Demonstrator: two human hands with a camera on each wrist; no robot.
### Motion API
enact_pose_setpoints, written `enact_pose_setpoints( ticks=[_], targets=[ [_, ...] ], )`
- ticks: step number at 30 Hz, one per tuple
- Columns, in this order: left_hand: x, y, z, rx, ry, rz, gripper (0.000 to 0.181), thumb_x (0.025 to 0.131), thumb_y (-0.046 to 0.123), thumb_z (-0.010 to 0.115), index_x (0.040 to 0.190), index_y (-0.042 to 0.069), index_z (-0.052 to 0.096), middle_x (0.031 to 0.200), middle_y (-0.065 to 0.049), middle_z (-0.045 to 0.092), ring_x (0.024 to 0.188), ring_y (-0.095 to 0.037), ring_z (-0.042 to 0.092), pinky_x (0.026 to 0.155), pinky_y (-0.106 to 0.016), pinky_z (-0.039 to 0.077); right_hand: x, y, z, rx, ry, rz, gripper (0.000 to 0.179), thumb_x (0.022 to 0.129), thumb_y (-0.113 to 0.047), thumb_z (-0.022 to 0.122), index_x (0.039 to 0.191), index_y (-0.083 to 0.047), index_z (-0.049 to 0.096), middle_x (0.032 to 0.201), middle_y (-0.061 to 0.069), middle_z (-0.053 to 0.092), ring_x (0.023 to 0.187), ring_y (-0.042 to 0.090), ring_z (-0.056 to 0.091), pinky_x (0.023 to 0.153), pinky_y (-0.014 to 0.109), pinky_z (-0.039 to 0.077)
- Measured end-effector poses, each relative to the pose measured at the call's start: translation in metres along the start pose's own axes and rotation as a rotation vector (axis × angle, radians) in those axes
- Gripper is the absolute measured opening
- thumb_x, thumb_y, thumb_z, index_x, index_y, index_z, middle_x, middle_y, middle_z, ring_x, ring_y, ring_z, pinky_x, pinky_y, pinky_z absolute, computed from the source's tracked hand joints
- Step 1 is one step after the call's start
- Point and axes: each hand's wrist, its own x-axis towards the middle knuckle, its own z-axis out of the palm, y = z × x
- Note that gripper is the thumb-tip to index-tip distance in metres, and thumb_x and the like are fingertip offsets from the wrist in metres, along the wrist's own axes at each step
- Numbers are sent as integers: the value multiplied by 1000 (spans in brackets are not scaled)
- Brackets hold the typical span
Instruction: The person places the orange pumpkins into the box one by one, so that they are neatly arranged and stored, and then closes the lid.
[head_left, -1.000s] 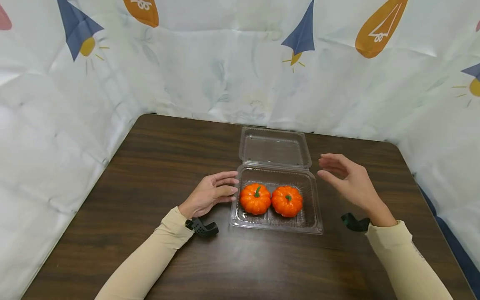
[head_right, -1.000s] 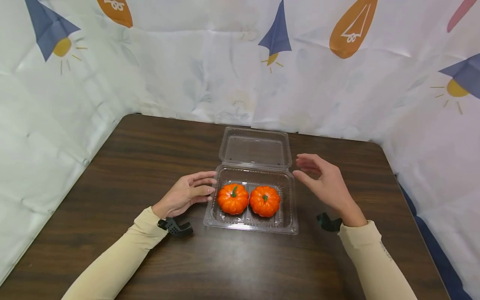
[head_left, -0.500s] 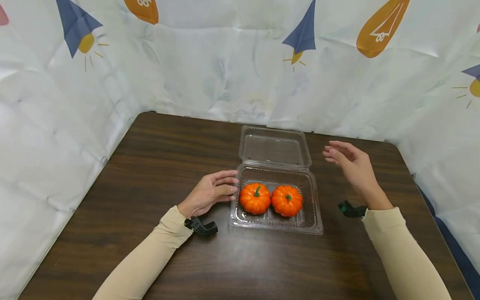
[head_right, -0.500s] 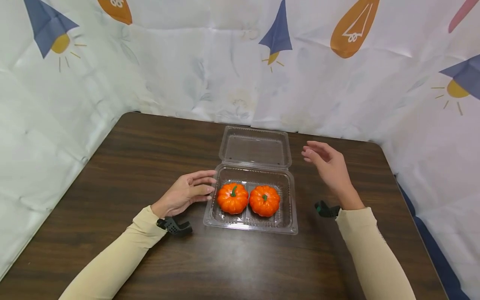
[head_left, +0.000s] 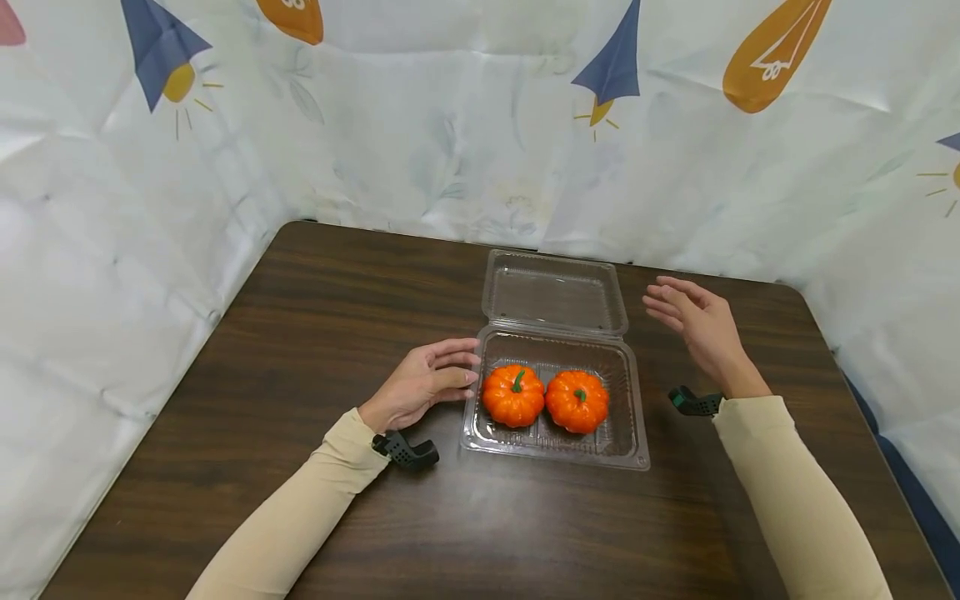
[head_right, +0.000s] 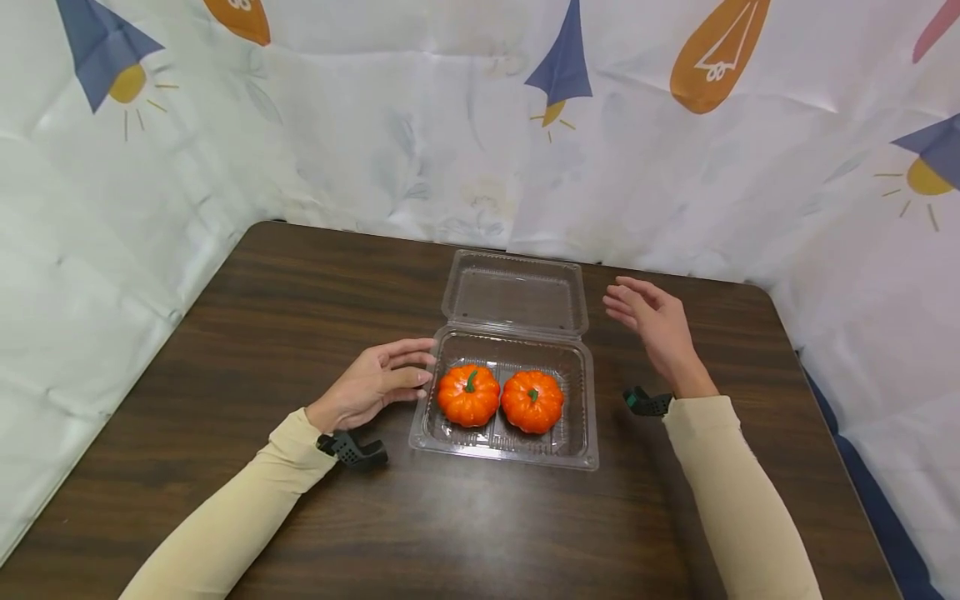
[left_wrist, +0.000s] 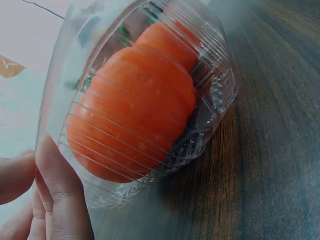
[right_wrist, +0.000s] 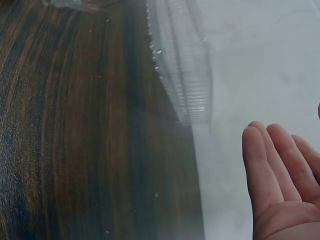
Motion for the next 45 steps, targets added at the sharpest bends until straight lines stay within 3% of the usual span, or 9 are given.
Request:
enact_pose_setpoints(
  ticks=[5,12,19,23,26,37,39,41,45],
  targets=[
    [0,1,0,1,6,-2,60,98,-1,64,154,1,43,127,-6,60,99,-12,68,83,-27,65,9,7,0,34,-14,65,67,104,-36,61,158,-3,38,125,-14,69,115,3,71,102,23,58],
    [0,0,0,7,3,-1,60,98,0,65,154,2,44,126,-6,60,98,-13,68,84,-27,65,18,15,3,-10,-68,159,76,104,-39,59,161,0,28,138,0,64,112,2,72,100,20,58],
    [0,0,0,2,-1,-3,60,98,-1,64,154,2,43,124,-5,61,96,-13,69,83,-26,65,24,19,6,7,-123,206,76,106,-40,55,163,0,24,135,1,62,110,2,71,99,21,58],
    [0,0,0,-3,-1,-6,59,99,-2,63,154,2,43,122,-3,61,94,-12,69,82,-26,65,30,22,9,-15,-144,234,74,108,-42,51,164,-2,24,158,21,45,113,0,69,98,19,58],
    [0,0,0,-5,1,-9,60,98,-2,64,154,2,43,122,-3,61,93,-11,69,82,-25,65,35,25,11,-21,-168,256,74,109,-42,49,165,-4,20,168,25,29,113,0,69,98,18,58],
    [0,-1,-1,-5,7,-19,61,97,-2,64,155,3,43,123,-4,61,92,-11,69,81,-25,65,44,31,13,65,-194,323,75,109,-42,49,166,-5,16,170,26,22,109,2,71,94,18,60],
    [1,-1,-1,-6,3,-17,61,97,-2,65,155,3,43,122,-4,61,92,-11,69,81,-25,65,44,31,13,71,-189,334,75,109,-42,49,165,-5,17,169,24,26,109,2,71,94,18,60],
    [1,-1,-1,-4,0,-14,61,97,-2,65,155,2,43,122,-4,61,93,-12,69,82,-25,65,45,31,13,84,-181,347,74,108,-41,50,165,-4,19,160,21,40,108,2,71,94,17,60],
    [1,-1,-2,-5,0,-14,61,97,-2,65,155,2,43,122,-4,61,92,-12,69,81,-25,65,45,30,13,121,-169,364,72,109,-39,51,163,-1,23,129,-2,66,106,4,72,92,17,60]
  ],
)
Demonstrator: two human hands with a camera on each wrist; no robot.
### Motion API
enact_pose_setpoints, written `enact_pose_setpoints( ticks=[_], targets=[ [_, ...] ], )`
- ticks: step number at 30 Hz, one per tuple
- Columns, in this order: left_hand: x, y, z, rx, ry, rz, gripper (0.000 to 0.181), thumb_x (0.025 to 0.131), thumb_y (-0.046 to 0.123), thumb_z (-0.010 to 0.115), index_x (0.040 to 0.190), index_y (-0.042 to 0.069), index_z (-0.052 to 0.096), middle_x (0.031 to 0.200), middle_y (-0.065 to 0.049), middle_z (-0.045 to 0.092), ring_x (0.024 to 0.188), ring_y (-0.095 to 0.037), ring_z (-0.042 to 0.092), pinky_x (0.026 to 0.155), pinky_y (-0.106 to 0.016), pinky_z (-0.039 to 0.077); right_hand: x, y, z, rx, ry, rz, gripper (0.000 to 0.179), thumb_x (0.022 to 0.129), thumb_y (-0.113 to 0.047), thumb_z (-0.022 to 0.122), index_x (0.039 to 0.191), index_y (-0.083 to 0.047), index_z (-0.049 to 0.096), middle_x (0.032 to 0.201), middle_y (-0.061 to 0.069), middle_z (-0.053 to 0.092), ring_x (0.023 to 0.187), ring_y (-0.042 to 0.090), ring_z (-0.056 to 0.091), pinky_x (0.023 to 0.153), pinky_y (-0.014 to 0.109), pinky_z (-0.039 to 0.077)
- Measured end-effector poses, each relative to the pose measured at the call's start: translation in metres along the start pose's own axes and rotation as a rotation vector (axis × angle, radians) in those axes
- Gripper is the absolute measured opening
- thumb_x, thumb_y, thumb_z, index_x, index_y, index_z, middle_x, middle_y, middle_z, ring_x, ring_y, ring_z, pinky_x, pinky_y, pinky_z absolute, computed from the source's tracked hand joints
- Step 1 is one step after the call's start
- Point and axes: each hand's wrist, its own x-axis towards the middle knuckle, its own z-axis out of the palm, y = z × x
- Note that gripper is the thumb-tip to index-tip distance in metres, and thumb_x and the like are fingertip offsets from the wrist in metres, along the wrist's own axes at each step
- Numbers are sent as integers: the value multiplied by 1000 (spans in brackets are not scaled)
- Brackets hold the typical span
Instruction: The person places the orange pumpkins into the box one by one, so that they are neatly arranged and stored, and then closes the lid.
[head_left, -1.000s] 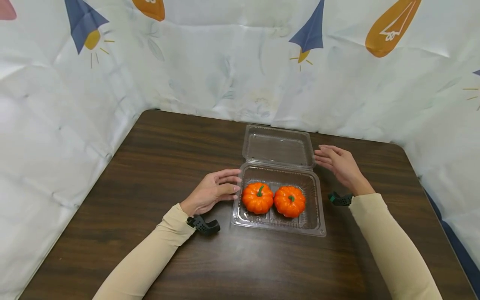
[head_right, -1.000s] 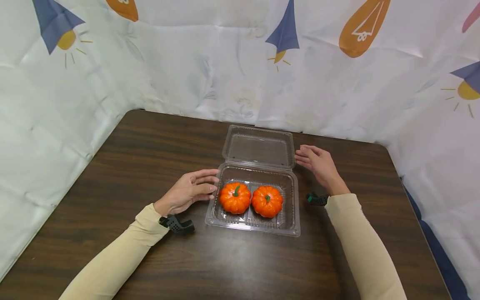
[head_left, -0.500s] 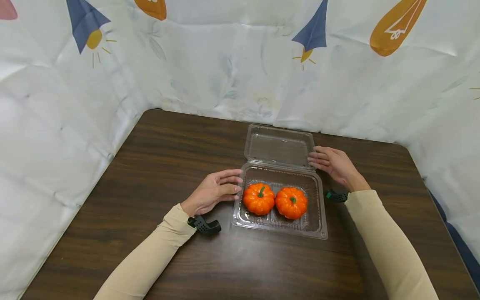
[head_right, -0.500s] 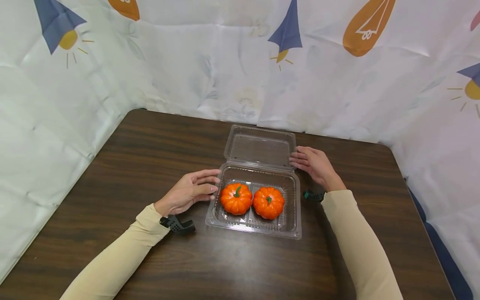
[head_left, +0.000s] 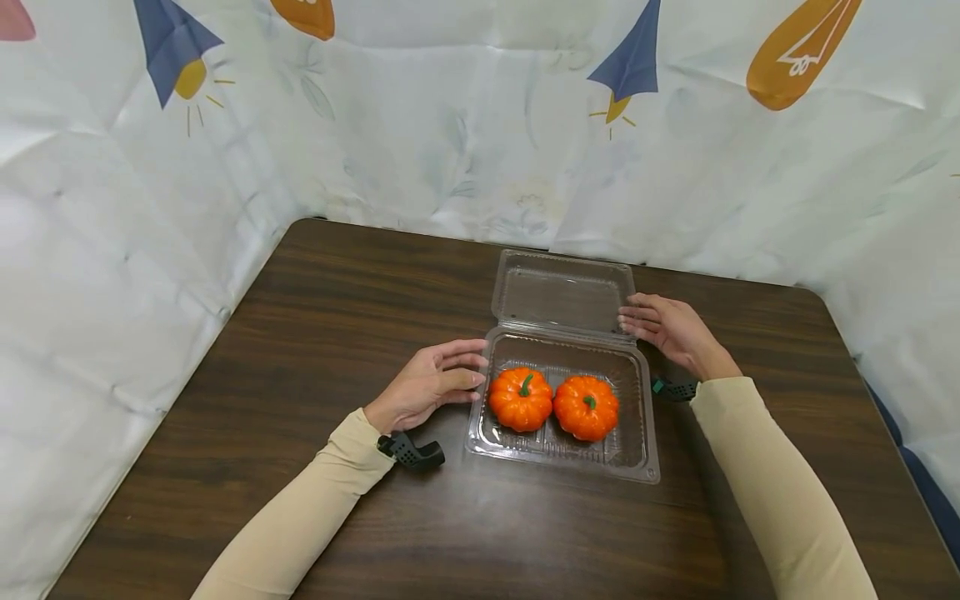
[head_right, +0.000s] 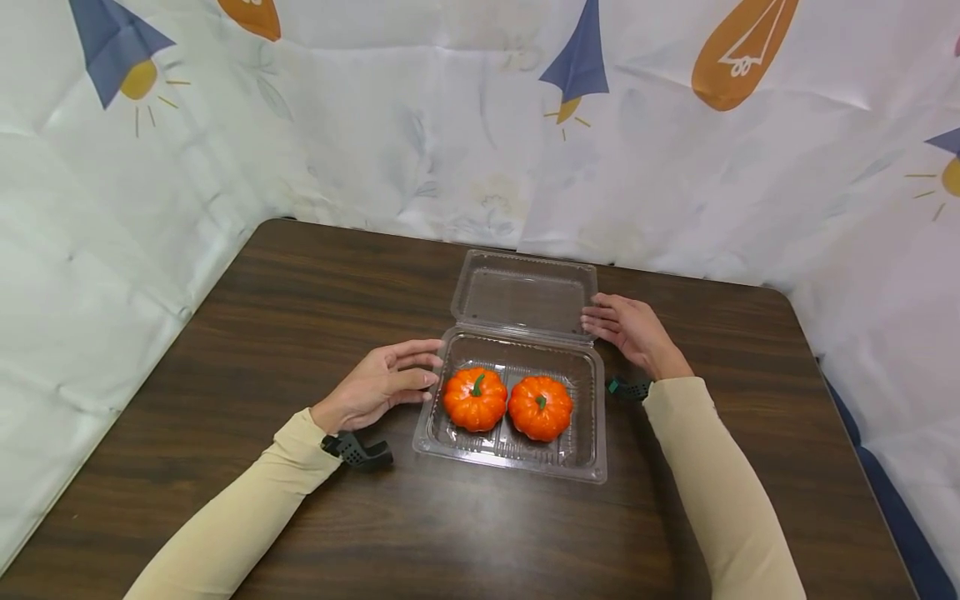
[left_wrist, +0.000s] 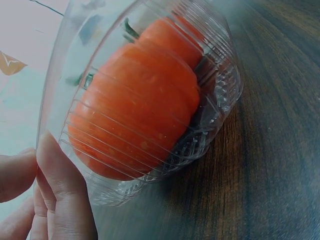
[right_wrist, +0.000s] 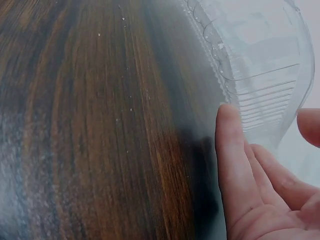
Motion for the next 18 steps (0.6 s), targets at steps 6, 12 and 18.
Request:
enact_pose_setpoints(
  ticks=[6,12,18],
  targets=[
    [0,1,1,-1,6,-6,62,97,-3,65,154,2,43,121,-4,61,92,-12,69,81,-25,65,1,-3,0,45,-14,1,69,109,-36,50,160,3,26,115,-7,75,105,6,73,91,18,61],
    [0,2,0,2,11,-7,62,97,-3,64,154,3,44,122,-4,61,92,-11,69,81,-25,65,0,-7,0,41,-30,-3,67,110,-35,50,160,3,27,116,-5,75,105,7,73,91,18,61],
    [0,1,0,2,21,-13,61,96,-3,65,154,3,44,123,-5,61,91,-10,69,80,-24,64,-1,-13,0,-8,-26,-8,67,110,-37,49,163,-2,26,122,-5,71,108,6,71,94,19,60]
  ],
)
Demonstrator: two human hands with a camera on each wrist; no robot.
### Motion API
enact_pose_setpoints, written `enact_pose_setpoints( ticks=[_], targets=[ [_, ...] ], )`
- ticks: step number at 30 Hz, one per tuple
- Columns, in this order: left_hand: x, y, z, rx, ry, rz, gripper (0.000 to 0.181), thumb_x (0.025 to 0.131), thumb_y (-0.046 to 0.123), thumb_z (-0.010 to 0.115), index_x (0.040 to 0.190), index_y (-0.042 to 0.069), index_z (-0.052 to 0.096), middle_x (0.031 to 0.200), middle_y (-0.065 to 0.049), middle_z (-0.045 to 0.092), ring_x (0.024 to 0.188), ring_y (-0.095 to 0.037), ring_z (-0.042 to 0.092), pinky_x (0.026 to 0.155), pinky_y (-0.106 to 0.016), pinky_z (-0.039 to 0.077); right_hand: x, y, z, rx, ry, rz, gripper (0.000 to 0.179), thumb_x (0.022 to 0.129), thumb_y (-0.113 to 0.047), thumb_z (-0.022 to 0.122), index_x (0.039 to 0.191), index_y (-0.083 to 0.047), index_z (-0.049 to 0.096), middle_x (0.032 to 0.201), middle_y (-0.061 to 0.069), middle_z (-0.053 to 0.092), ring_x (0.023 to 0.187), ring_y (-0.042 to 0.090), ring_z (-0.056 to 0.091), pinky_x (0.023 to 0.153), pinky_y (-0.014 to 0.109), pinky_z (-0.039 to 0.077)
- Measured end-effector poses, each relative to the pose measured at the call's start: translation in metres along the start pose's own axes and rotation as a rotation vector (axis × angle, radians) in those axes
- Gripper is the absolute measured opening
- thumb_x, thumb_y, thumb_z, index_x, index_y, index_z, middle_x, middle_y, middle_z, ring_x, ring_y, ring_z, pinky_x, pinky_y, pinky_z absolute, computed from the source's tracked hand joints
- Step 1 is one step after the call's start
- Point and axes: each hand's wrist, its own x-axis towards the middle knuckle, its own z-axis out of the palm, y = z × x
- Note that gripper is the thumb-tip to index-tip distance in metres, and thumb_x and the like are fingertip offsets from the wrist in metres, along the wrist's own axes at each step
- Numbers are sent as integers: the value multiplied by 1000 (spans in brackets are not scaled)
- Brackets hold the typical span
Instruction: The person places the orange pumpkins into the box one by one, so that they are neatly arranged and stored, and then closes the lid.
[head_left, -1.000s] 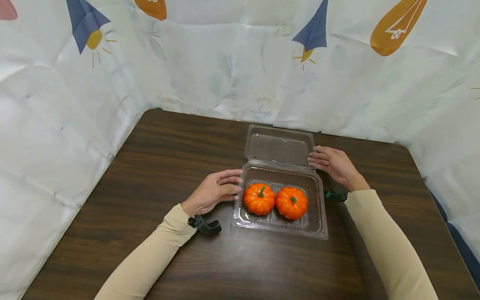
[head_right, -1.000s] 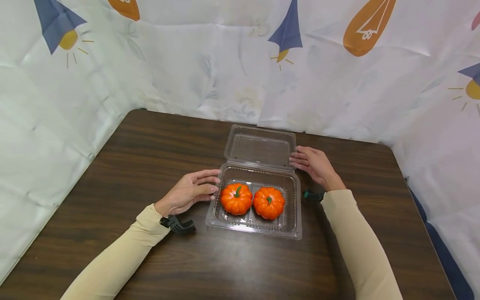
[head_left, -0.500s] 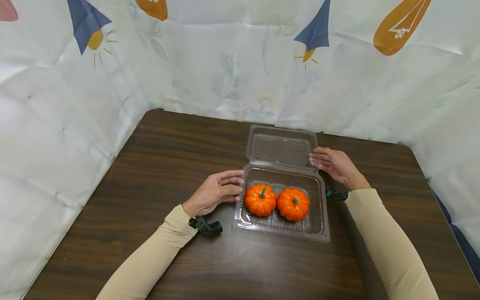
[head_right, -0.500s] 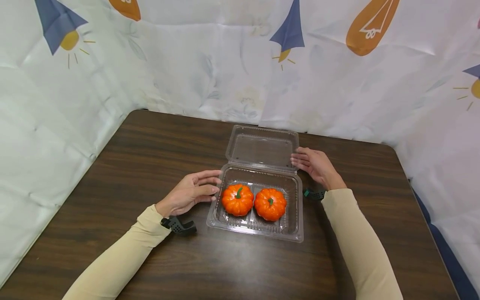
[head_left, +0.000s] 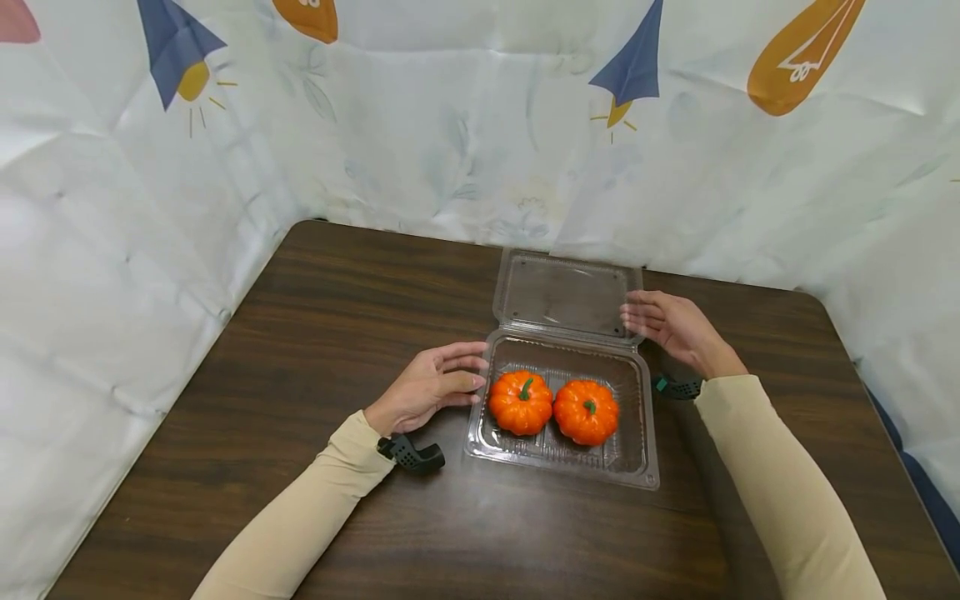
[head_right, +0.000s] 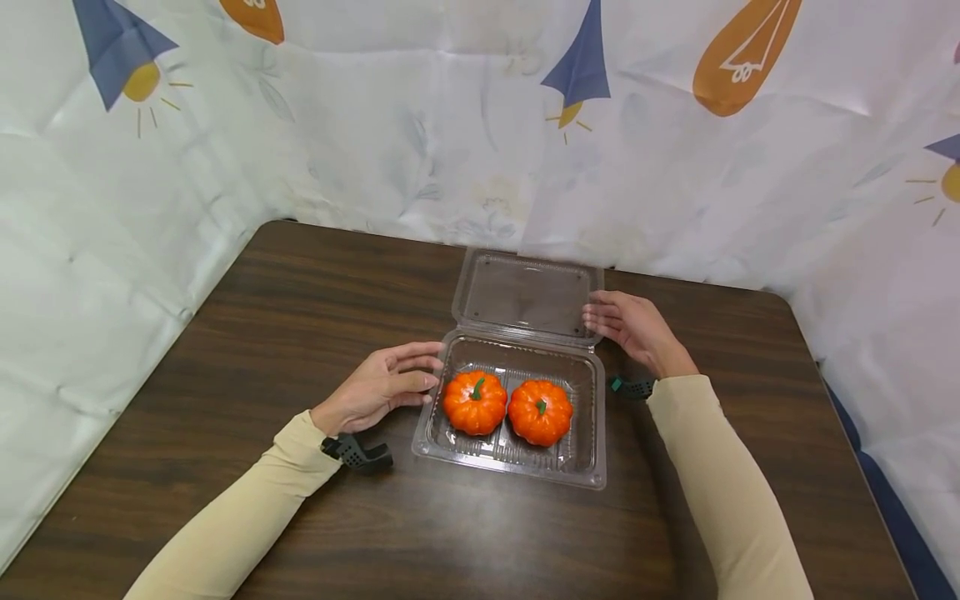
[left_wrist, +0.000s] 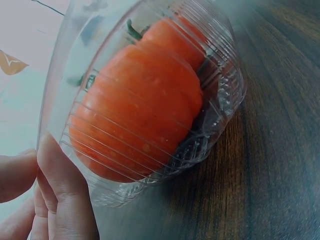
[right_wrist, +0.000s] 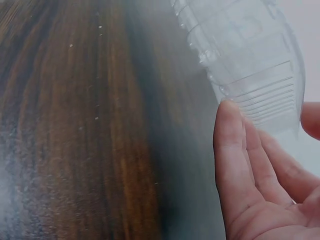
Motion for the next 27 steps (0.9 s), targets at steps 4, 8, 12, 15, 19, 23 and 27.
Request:
enact_pose_setpoints(
  ticks=[4,8,12,15,19,23,27],
  targets=[
    [0,-1,0,-6,-4,3,62,96,-3,65,154,3,44,123,-4,61,90,-10,69,80,-24,64,-1,-4,1,-22,12,-7,67,110,-38,48,163,-3,27,122,-7,69,107,5,70,93,18,60],
    [-1,-1,0,-12,-1,6,61,96,-3,65,154,3,45,122,-4,60,90,-10,69,79,-24,65,-3,-8,3,-17,9,-20,66,110,-37,49,162,-2,28,119,-8,71,107,5,70,93,18,60],
    [-1,0,1,-6,-10,11,61,96,-3,65,154,2,44,123,-5,60,90,-10,69,79,-24,64,-7,-11,3,-17,12,-25,66,110,-37,48,162,-1,27,117,-9,72,107,5,71,93,18,60],
    [-1,0,2,6,-20,12,63,96,-1,66,155,1,43,125,-6,60,91,-10,69,80,-24,64,-10,-12,4,-12,28,-31,65,110,-35,50,161,-1,29,115,-8,73,105,6,72,91,18,60],
    [-2,1,2,0,-2,11,60,97,-2,65,153,2,45,124,-6,60,92,-11,68,80,-24,65,-8,-15,6,17,27,-69,63,107,-33,56,157,0,35,117,-6,73,106,9,73,92,20,61],
    [-2,2,1,-4,-8,18,59,97,-2,64,153,2,44,123,-5,60,92,-12,68,80,-25,65,-9,-18,8,50,35,-101,57,105,-30,61,151,-1,43,116,-3,74,106,11,73,93,22,61],
    [-2,1,0,-5,-21,22,61,97,-2,65,154,1,43,123,-4,60,90,-11,69,81,-25,65,-13,-20,8,58,32,-123,56,106,-28,60,151,0,43,115,-2,75,106,12,74,94,24,62]
  ],
)
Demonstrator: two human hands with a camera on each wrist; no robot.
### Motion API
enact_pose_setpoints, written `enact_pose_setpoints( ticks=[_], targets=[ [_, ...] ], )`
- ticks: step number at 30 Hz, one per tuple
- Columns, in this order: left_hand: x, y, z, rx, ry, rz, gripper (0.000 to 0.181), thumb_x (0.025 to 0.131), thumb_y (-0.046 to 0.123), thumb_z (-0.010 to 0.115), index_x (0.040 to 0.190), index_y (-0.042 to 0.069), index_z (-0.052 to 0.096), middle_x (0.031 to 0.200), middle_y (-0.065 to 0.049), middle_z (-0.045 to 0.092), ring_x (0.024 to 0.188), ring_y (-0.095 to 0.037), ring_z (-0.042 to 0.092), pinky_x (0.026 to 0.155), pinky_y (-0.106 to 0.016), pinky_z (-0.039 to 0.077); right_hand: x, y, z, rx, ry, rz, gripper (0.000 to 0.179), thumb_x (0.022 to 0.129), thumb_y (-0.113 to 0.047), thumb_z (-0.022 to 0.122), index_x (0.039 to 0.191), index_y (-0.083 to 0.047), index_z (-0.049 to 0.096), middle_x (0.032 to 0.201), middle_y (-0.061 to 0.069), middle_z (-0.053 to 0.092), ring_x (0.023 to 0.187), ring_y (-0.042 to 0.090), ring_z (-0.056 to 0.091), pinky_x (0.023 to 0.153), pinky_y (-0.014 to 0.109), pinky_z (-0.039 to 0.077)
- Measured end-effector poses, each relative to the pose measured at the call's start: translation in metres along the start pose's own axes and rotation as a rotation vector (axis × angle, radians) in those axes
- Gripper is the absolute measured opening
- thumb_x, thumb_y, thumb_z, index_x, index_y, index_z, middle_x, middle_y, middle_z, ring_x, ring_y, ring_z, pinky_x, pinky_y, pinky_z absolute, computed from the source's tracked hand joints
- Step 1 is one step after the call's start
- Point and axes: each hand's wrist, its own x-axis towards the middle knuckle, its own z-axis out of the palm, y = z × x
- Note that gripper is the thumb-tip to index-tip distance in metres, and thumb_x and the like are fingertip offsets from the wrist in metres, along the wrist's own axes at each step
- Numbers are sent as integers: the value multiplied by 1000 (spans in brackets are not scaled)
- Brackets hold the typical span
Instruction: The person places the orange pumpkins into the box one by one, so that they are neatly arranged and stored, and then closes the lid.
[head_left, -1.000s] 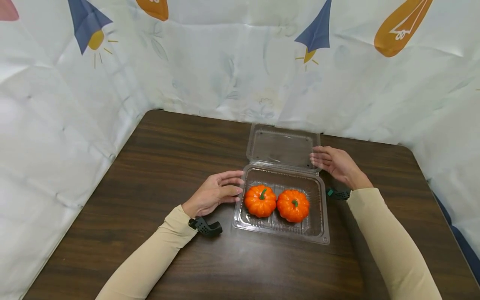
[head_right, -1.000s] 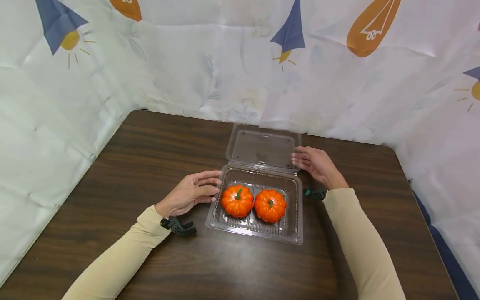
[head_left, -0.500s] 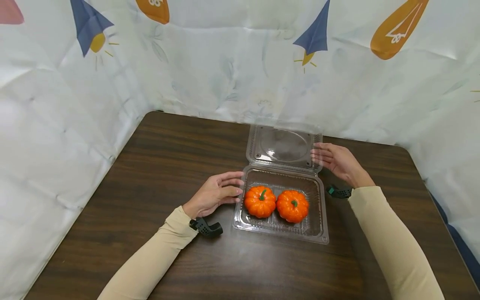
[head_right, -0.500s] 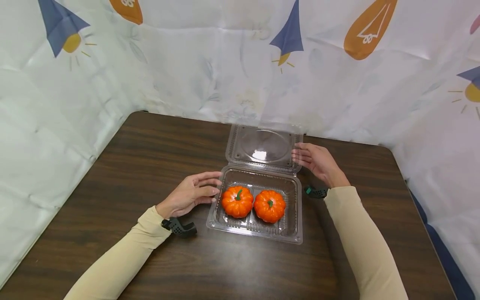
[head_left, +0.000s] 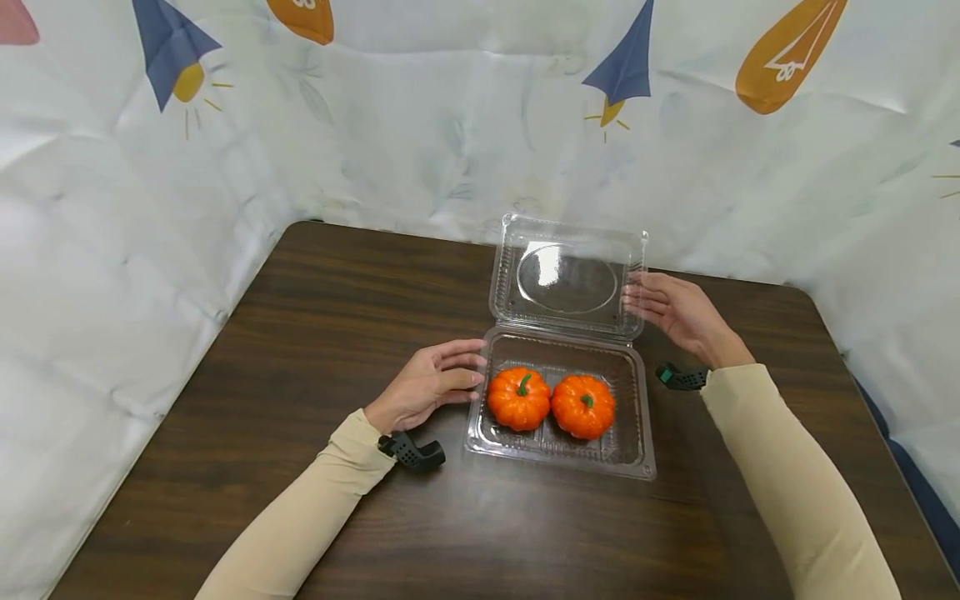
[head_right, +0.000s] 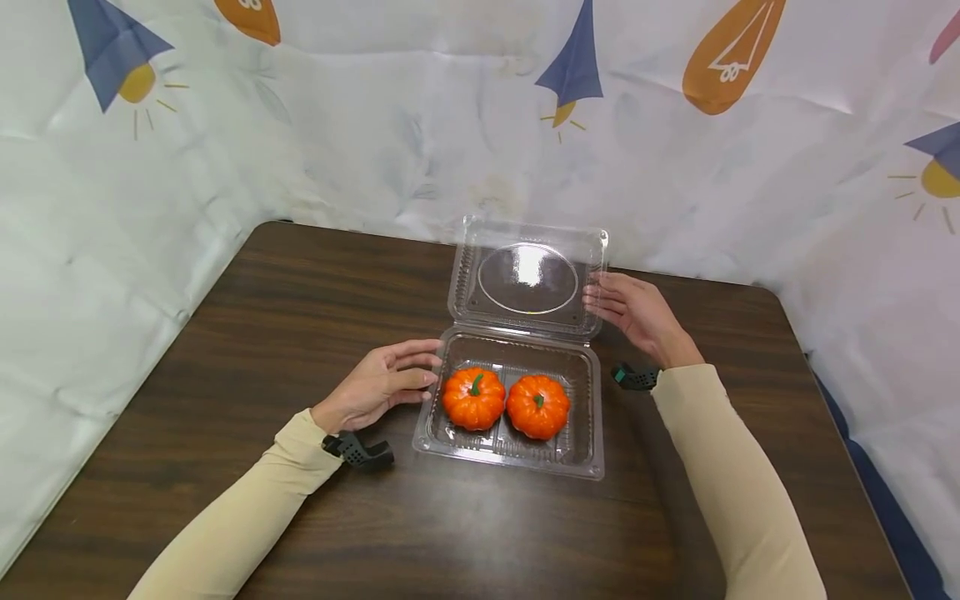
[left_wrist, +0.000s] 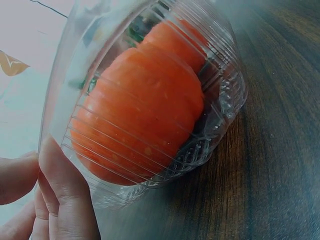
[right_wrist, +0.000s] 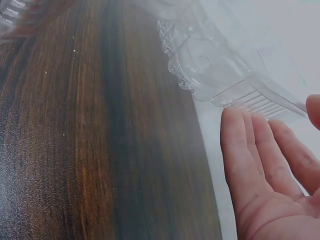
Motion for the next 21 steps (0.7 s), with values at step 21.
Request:
enact_pose_setpoints(
  ticks=[21],
  targets=[
    [0,0,2,10,14,-2,59,98,0,64,153,2,44,127,-5,59,98,-12,66,81,-24,64,-14,-11,0,67,-77,-73,48,107,-18,58,151,-3,48,123,4,75,113,18,73,100,30,61]
  ],
)
